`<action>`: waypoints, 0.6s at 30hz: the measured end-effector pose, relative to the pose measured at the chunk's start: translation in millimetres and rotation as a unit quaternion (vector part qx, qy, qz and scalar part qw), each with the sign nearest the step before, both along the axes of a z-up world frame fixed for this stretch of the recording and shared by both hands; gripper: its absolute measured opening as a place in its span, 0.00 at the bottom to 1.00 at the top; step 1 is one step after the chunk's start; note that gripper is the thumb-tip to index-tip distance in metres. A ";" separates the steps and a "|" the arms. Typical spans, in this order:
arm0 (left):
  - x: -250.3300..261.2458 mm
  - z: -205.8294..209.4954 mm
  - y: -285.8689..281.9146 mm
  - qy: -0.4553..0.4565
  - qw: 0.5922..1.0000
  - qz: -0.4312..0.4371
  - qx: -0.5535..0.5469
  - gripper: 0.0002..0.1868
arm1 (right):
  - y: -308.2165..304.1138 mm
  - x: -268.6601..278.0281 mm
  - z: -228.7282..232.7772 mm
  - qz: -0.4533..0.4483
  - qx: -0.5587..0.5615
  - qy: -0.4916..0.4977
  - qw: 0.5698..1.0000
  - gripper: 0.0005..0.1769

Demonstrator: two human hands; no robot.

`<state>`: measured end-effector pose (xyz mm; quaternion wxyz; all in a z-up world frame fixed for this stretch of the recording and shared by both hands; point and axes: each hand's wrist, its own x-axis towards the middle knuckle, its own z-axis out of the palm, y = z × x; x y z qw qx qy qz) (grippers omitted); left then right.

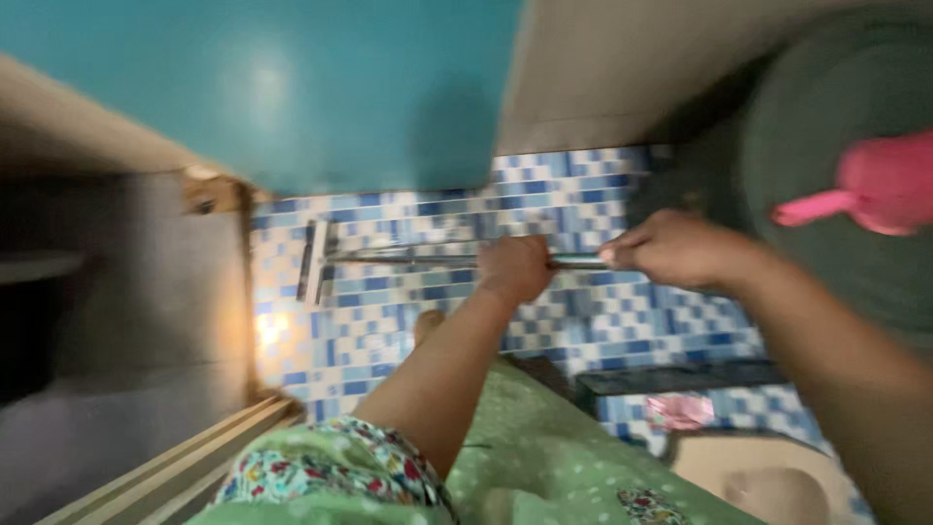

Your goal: The person pours water from a pink scoop onto a tiled floor and uses a squeegee to push the water toward a drain, then opens a lid on a large green container to refill the scoop.

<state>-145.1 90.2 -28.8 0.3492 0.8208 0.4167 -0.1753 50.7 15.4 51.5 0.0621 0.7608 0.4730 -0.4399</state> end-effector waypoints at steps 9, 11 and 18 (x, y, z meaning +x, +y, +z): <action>-147.6 -138.0 119.2 0.043 0.998 -0.013 0.050 0.25 | 130.9 -214.0 -48.2 0.055 -0.065 -0.045 0.995 0.21; -145.1 -149.6 134.2 0.107 0.994 -0.032 0.009 0.23 | 136.9 -222.0 -43.5 0.032 -0.027 -0.046 0.998 0.20; -81.9 -121.2 93.2 0.112 0.989 -0.033 -0.089 0.14 | 103.2 -162.1 -54.1 0.059 -0.096 -0.075 0.991 0.21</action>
